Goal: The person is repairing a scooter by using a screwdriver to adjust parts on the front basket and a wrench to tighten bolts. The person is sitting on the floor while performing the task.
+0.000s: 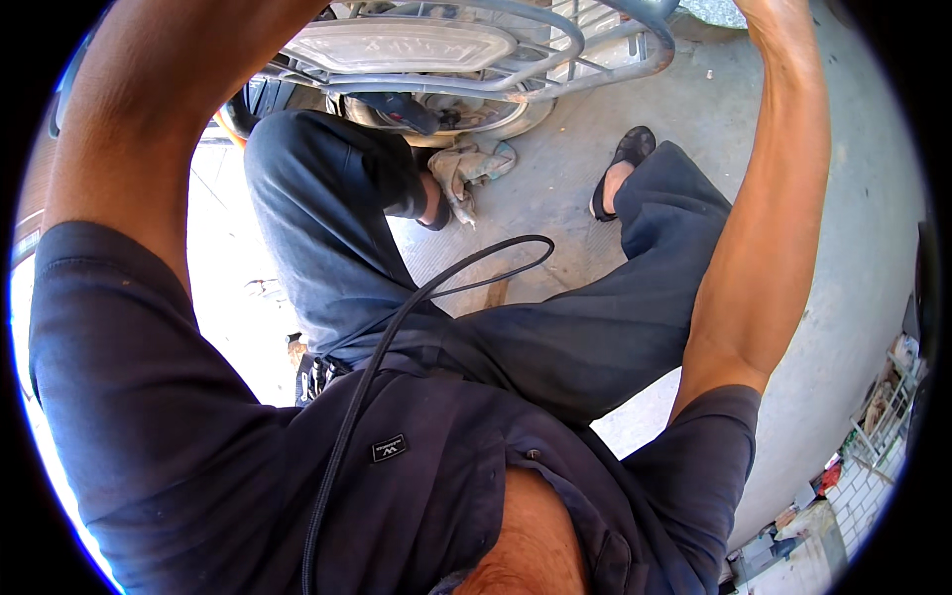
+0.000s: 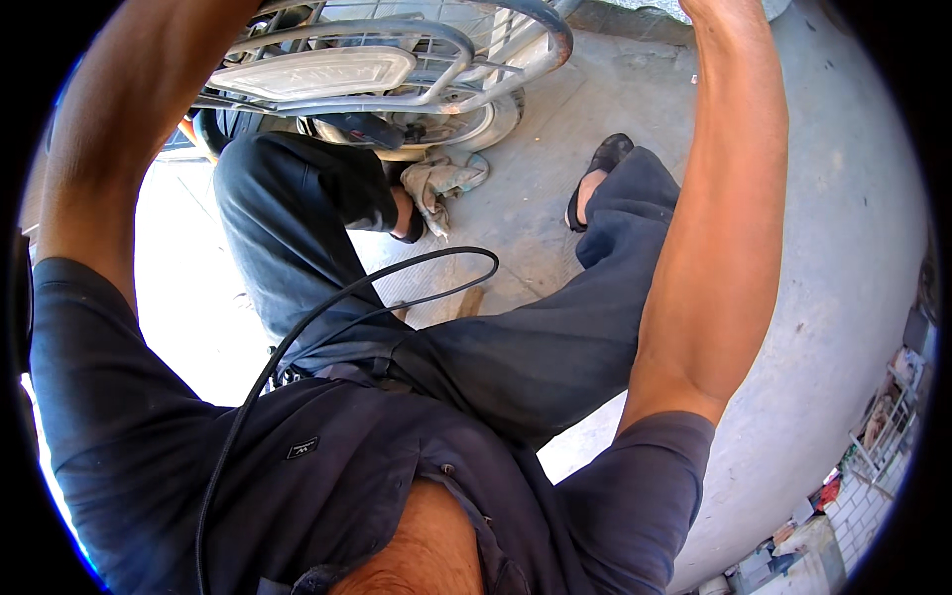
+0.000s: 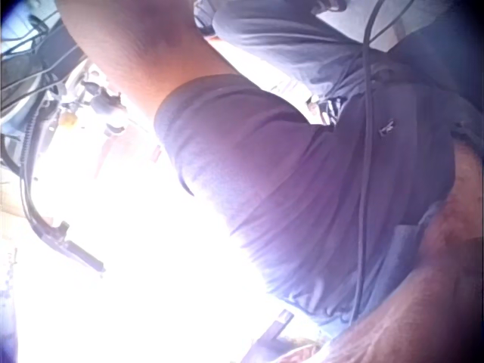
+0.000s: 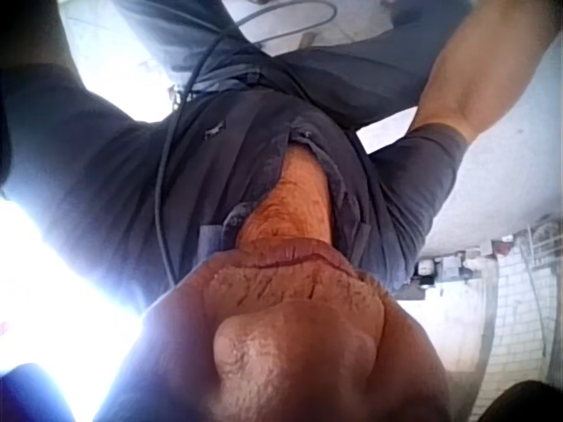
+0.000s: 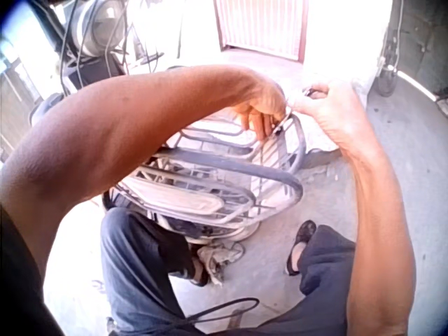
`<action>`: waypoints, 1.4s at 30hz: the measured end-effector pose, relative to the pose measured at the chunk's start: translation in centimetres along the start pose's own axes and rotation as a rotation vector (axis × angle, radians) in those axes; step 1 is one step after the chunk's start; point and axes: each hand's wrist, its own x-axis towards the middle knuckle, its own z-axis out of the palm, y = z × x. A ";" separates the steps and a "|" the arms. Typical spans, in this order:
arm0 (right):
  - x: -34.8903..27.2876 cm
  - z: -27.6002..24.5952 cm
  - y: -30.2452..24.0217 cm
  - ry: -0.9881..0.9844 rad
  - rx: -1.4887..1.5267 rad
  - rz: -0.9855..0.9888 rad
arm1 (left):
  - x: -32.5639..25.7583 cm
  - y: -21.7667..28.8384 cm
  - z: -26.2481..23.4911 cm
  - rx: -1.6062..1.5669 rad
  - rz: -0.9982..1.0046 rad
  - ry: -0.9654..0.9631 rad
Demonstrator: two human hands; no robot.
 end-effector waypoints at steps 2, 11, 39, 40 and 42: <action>-0.1 -0.1 0.2 -0.008 -0.039 -0.012 | 0.2 0.0 -0.1 0.001 0.009 0.001; -1.8 -0.4 -0.2 -0.110 -0.079 -0.161 | 0.0 -0.4 0.0 0.006 0.015 0.026; -1.5 2.0 1.4 0.109 -0.300 -0.265 | 7.4 -3.7 -3.5 0.070 -0.135 0.229; -1.6 2.2 1.0 0.113 -0.323 -0.269 | 7.5 -3.8 -3.5 0.069 -0.137 0.231; -1.1 2.5 1.6 0.171 -0.207 -0.174 | 7.5 -3.8 -3.6 0.065 -0.138 0.237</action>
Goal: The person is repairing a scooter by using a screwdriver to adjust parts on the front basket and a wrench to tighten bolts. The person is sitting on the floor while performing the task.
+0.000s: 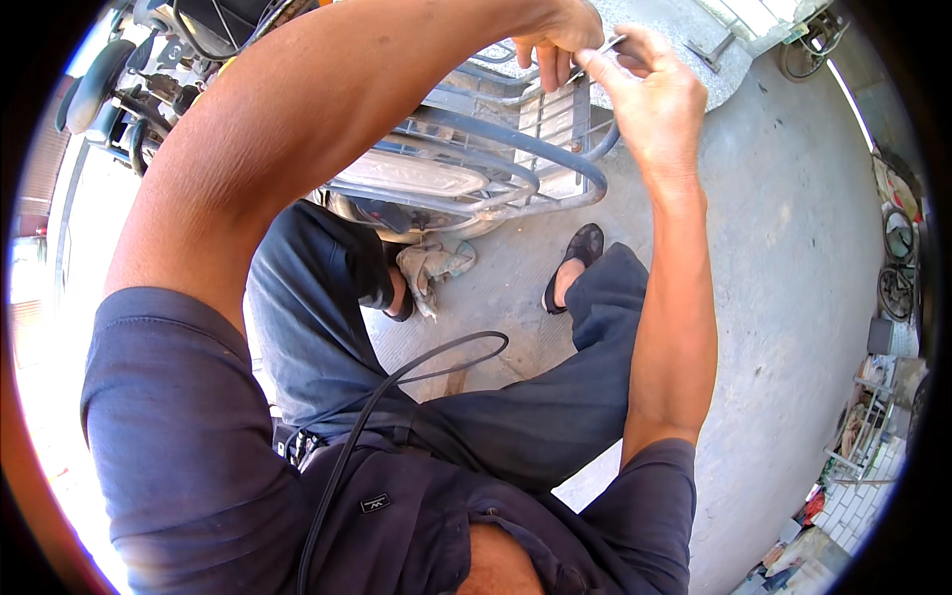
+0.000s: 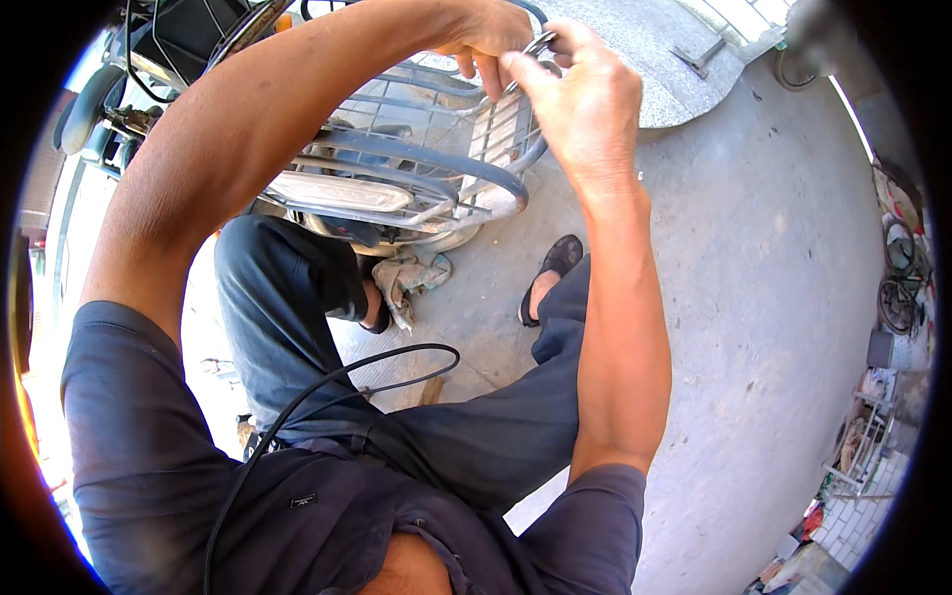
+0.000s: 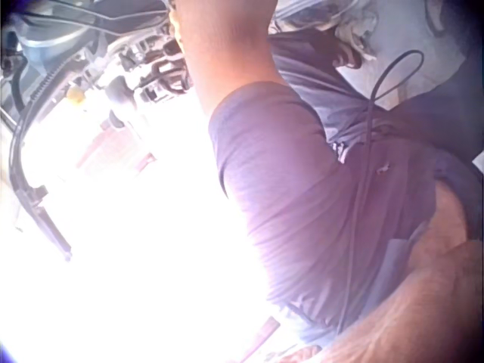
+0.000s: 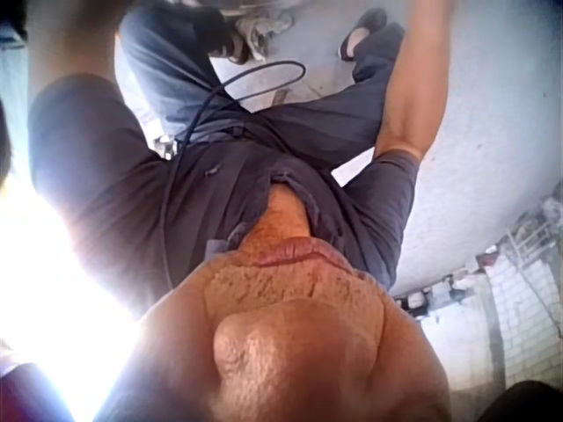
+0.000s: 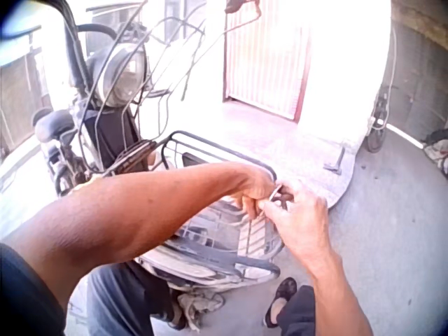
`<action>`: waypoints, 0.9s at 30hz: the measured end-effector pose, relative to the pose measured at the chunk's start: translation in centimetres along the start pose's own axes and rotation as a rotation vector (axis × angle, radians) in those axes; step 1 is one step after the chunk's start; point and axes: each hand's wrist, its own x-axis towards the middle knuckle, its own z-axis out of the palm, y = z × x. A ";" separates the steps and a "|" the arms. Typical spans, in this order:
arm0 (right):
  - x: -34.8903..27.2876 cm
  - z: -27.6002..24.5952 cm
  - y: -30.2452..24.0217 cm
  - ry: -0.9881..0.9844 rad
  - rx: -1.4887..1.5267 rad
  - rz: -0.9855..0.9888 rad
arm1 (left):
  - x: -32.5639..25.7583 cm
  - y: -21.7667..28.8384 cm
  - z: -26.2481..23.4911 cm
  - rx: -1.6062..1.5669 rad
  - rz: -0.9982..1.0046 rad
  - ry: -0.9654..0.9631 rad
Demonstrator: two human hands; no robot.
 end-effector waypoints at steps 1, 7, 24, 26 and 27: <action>0.3 0.1 0.4 0.029 0.048 0.055 | 0.1 0.0 -0.1 -0.002 -0.001 0.003; 1.4 -0.2 1.1 -0.071 0.169 0.040 | 0.5 0.0 -0.4 -0.005 -0.010 0.023; 3.5 -2.6 2.1 0.034 0.563 0.244 | 2.4 -0.2 -1.5 0.050 -0.061 0.078; 3.3 -3.5 2.5 0.042 0.601 0.267 | 3.1 0.3 -1.9 0.083 -0.065 0.092; 3.2 -3.9 2.7 0.050 0.620 0.283 | 3.4 0.6 -2.1 0.117 -0.062 0.100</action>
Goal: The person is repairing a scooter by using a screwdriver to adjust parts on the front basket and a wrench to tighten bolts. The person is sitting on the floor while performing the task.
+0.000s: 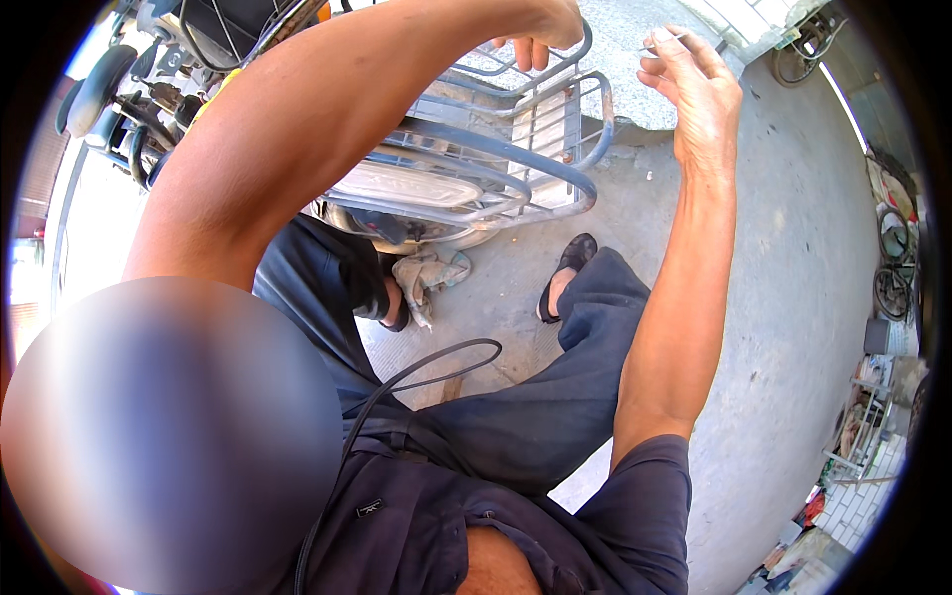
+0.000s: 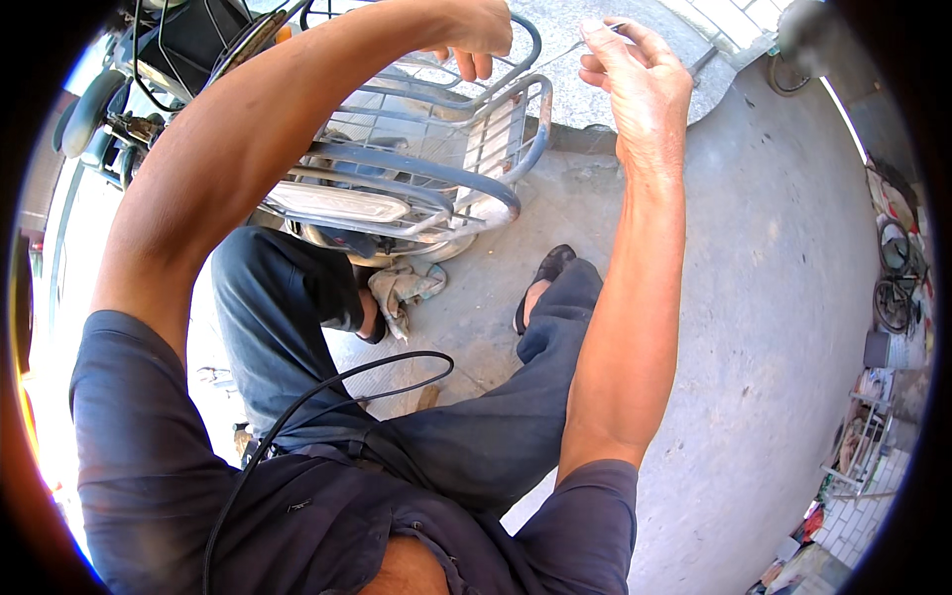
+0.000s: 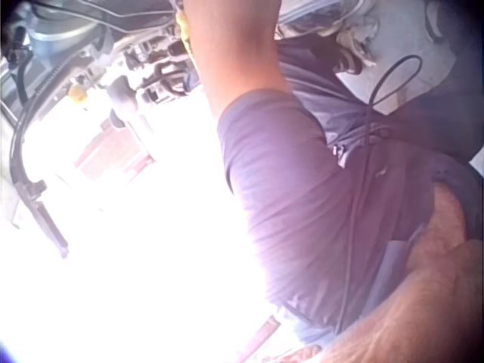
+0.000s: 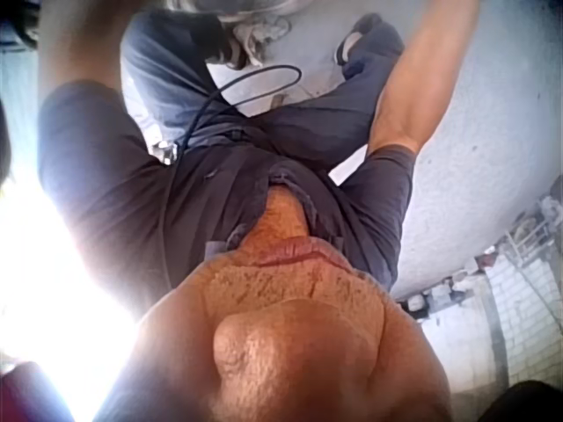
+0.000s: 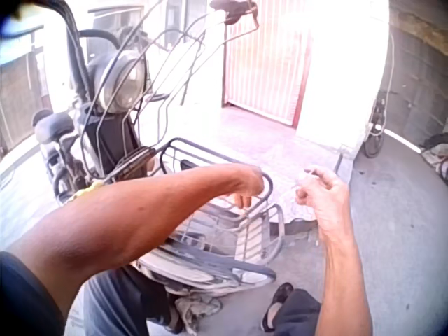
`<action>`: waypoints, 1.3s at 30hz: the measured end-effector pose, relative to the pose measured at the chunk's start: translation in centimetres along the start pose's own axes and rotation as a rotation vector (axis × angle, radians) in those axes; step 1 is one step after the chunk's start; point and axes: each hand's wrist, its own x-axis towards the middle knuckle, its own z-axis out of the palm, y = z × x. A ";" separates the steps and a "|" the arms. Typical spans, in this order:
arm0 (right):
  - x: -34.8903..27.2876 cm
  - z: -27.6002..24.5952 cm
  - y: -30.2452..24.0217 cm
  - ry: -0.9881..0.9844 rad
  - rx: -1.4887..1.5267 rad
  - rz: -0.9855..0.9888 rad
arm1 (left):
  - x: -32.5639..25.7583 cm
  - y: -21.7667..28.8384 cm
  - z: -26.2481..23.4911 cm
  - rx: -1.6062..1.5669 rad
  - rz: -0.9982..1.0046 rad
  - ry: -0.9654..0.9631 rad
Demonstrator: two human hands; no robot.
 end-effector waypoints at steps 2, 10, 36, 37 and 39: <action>0.3 0.7 -0.2 -0.033 0.088 0.023 | -1.3 -1.4 -1.5 0.132 -0.020 0.067; -0.8 1.2 -1.4 -0.281 0.036 0.098 | -0.9 -3.2 -0.8 0.000 0.001 -0.407; -3.7 1.6 -5.2 -0.410 -0.155 0.316 | -11.1 1.1 4.4 -0.110 0.371 -0.421; -3.9 1.5 -5.1 -0.430 -0.140 0.281 | -10.8 1.5 4.3 -0.030 0.349 -0.461; -4.0 1.8 -6.0 -0.455 -0.115 0.360 | -10.9 1.3 4.3 -0.126 0.409 -0.480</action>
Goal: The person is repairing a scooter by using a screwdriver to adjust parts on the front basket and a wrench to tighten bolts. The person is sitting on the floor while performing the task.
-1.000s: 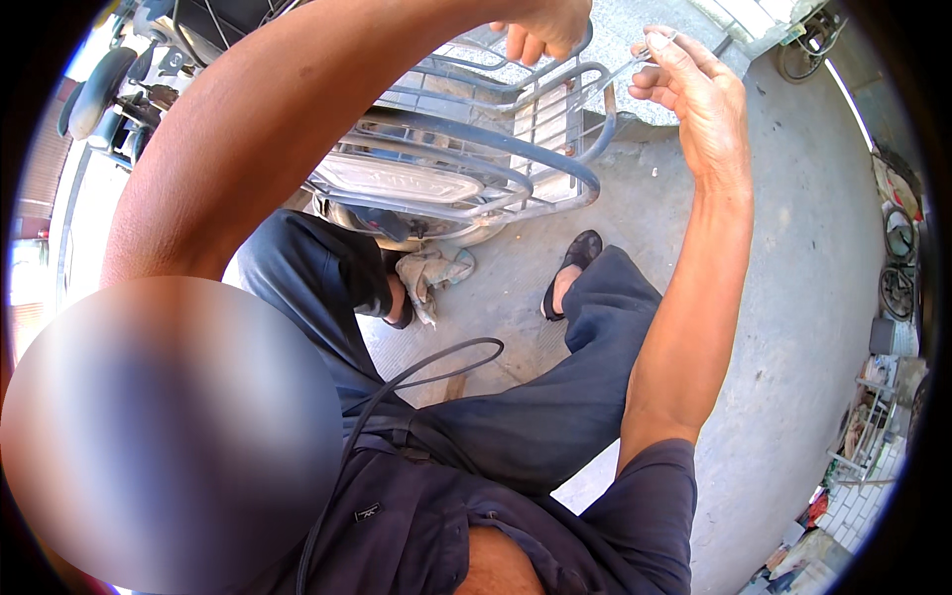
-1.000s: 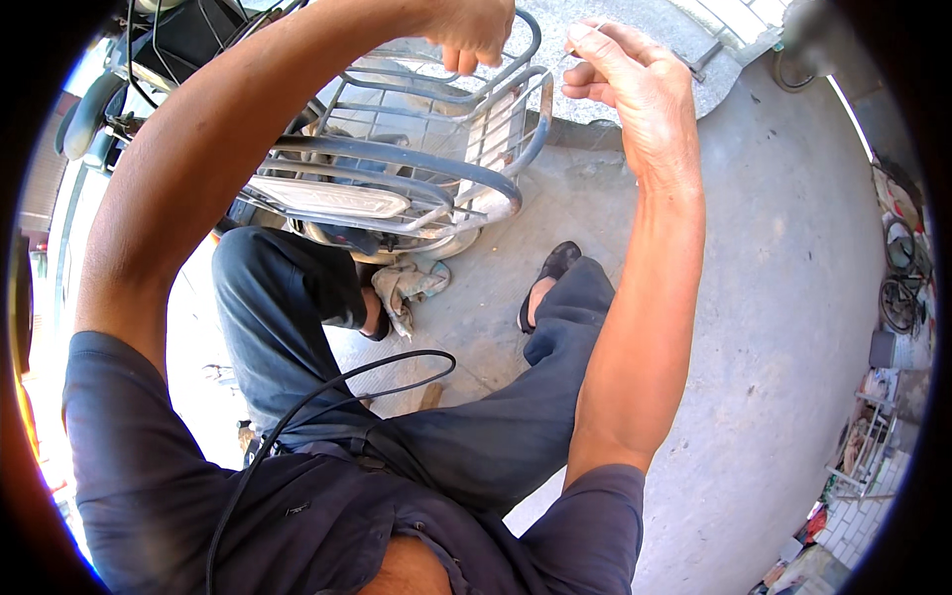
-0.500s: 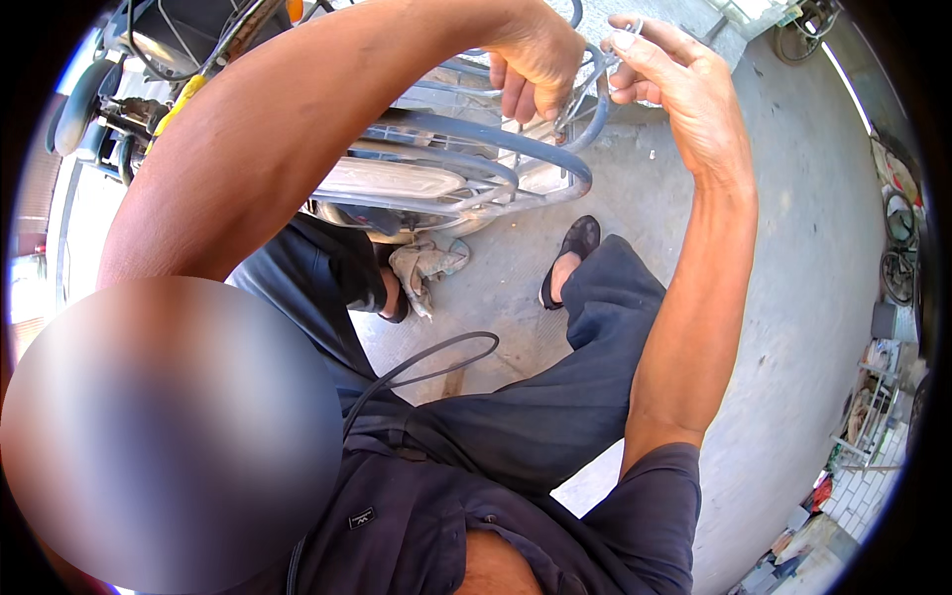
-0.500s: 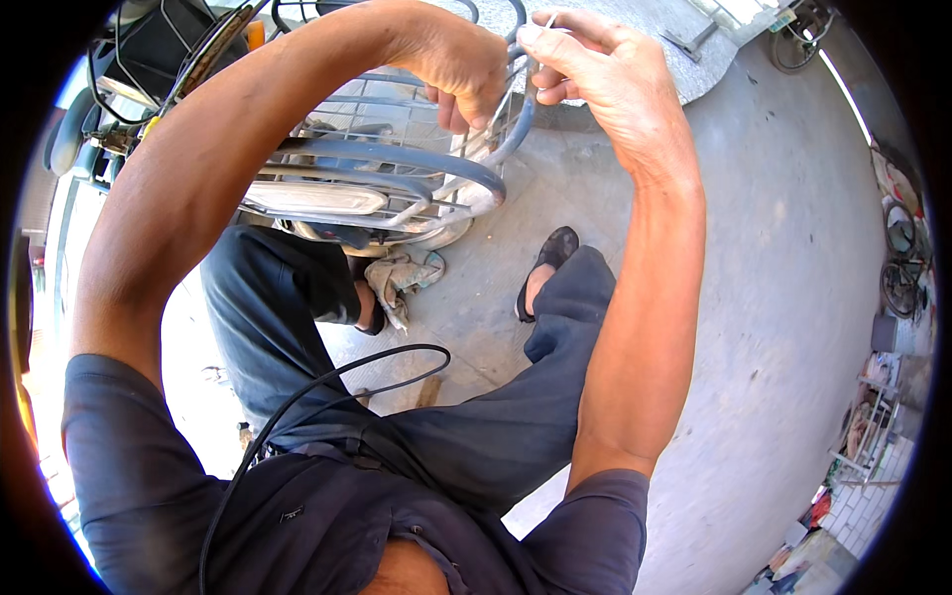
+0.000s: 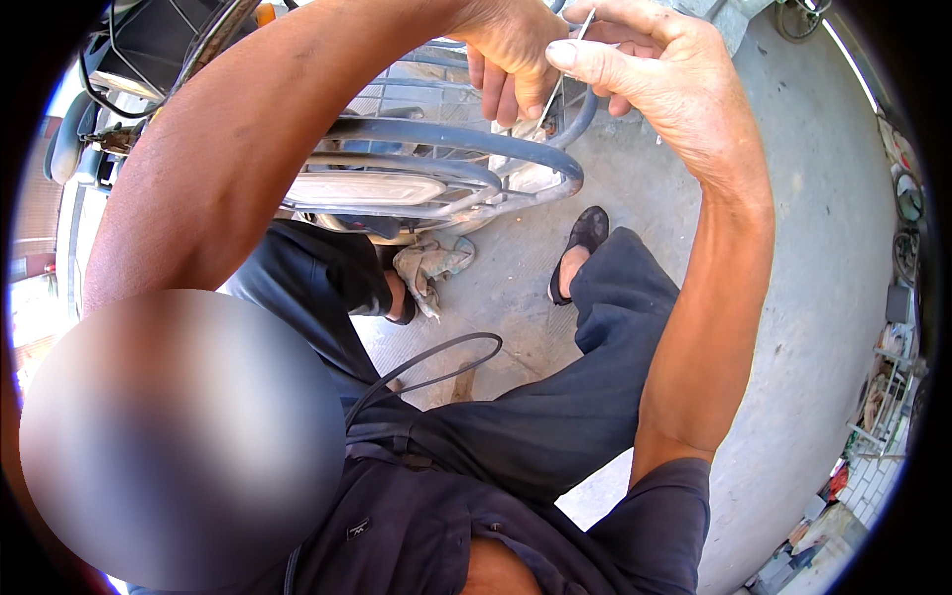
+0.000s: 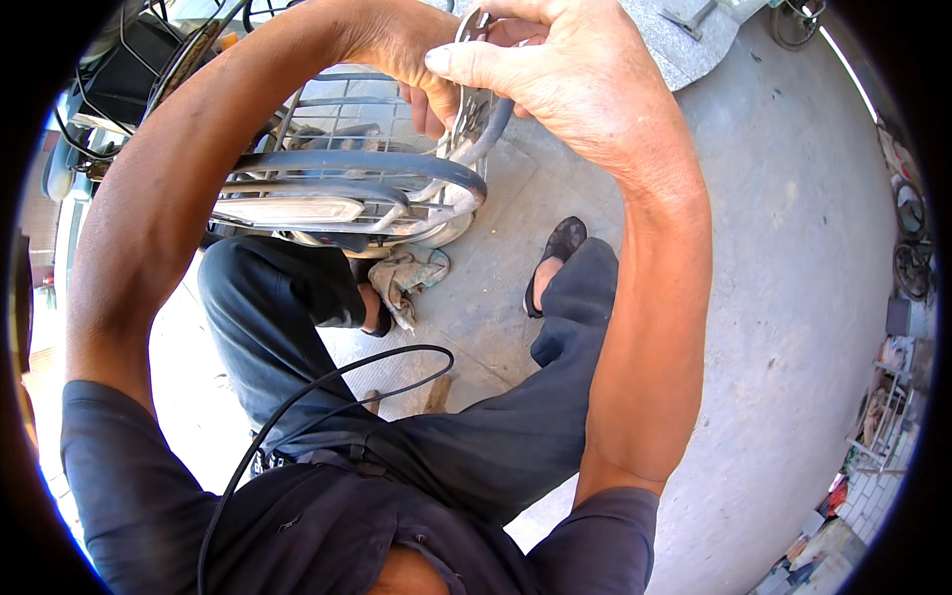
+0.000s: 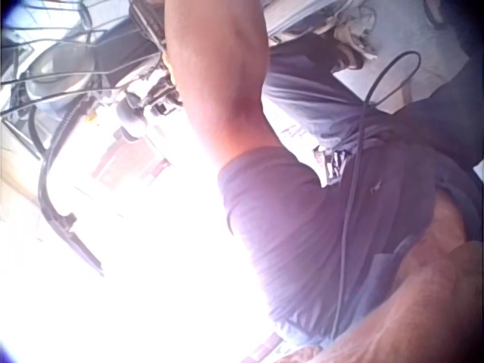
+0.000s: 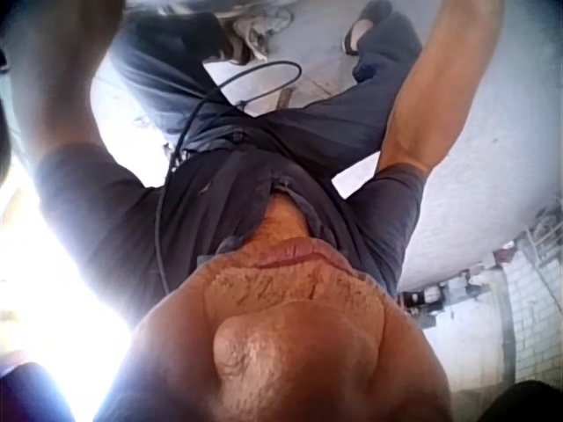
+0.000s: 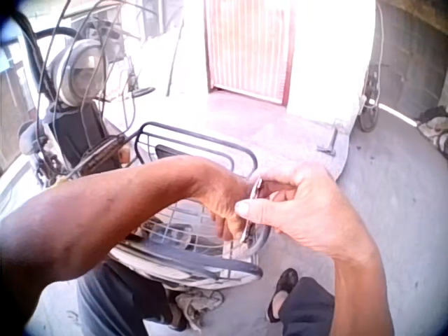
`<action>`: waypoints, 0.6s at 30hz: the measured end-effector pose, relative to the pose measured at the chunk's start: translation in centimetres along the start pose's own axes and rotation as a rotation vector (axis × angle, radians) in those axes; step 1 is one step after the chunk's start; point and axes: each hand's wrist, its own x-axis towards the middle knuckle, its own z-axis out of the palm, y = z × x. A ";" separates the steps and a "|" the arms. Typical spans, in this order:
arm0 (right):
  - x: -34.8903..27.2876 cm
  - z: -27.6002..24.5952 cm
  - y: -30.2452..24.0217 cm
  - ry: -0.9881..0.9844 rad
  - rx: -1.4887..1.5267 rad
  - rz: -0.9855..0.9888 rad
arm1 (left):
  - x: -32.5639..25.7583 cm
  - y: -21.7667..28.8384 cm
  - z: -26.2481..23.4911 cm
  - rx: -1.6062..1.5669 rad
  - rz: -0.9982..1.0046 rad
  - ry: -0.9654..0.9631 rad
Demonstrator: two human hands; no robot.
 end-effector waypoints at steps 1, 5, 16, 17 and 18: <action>0.0 0.2 -0.4 -0.028 0.023 0.028 | -0.3 0.0 0.0 -0.014 -0.006 0.001; -0.1 0.2 -0.3 -0.155 0.055 -0.129 | -1.1 -0.2 0.6 -0.059 -0.034 -0.005; -1.6 -1.0 -0.7 -0.128 -0.177 -0.186 | -1.0 0.7 0.7 -0.055 -0.109 -0.050; -1.5 -1.2 -0.4 -0.072 -0.171 -0.131 | -1.1 0.9 1.0 -0.053 -0.112 -0.052; -1.2 -1.4 0.1 -0.015 -0.165 -0.074 | -1.0 1.1 1.0 -0.061 -0.111 -0.053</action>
